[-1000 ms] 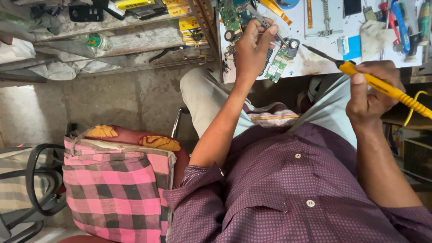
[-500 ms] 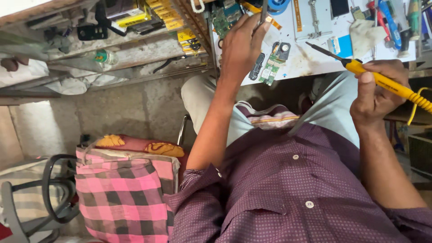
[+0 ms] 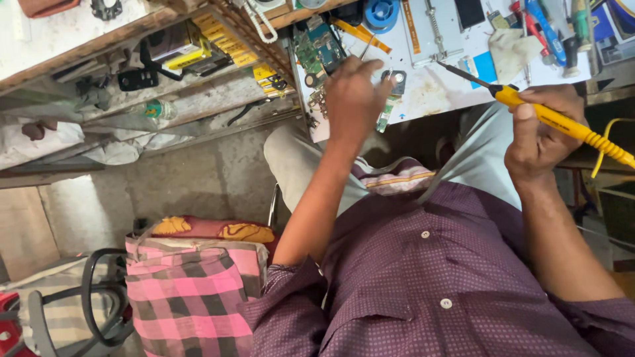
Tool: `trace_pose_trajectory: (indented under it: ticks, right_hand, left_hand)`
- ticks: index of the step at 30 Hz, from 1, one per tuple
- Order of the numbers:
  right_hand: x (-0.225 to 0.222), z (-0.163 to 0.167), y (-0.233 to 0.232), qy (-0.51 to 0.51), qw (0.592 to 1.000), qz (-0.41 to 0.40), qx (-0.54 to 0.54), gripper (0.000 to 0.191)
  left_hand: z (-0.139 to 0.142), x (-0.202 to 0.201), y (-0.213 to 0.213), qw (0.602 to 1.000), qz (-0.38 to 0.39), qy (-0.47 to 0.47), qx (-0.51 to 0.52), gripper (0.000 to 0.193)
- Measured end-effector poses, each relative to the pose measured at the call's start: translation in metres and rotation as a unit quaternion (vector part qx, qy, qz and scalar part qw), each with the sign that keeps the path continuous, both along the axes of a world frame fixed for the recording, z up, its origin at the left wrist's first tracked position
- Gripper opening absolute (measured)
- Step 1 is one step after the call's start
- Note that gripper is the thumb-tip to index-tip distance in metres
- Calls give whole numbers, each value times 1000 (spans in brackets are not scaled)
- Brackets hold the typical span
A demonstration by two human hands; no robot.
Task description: The person sits at a cluttered workbench handling a small circuit board and a black component. They position the board, pick up a yellow soldering iron, and solder points on the board, repositioning the board and component between soldering passes and finally holding the board up with both hands.
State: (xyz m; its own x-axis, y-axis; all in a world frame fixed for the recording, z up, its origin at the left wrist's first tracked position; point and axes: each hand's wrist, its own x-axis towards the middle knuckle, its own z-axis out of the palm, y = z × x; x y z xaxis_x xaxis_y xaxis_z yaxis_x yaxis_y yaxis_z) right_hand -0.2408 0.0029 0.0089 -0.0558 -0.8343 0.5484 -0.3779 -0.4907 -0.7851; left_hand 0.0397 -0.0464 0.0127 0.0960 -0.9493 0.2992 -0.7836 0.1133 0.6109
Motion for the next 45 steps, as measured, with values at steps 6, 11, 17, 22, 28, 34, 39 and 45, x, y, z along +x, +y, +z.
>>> trace_pose_trajectory:
  ticks: [6, 11, 17, 22, 28, 34, 39, 45]
  right_hand:
    - [-3, 3, 2, -18, 1000, -5, -3, 16]
    - [-8, 5, 1, 0, 1000, -16, -15, 15]
    - [-15, -1, 3, -10, 1000, -18, -3, 15]
    - [-15, 0, 2, -22, 1000, 1, -15, 16]
    - [-11, 14, 1, 50, 996, -5, -67, 14]
    - [-18, 20, -1, 5, 999, -2, -47, 15]
    - [-19, 16, 0, -29, 999, 0, -24, 15]
    - [-24, 18, 3, -57, 998, -6, -20, 15]
  left_hand:
    - [-5, -15, -6, 998, -28, -51, 33, 45]
    - [-4, -20, -18, 997, -50, -56, 33, 34]
    - [-3, -16, -38, 994, -102, -11, 45, 32]
    - [-1, -15, -53, 985, -91, 138, 44, 30]
    - [17, -15, -35, 975, -82, 206, -19, 30]
    - [26, -2, 47, 829, -308, 357, 299, 29]
    - [8, -11, 69, 909, -249, 154, 295, 33]
    - [7, -10, 48, 934, -212, 198, 208, 28]
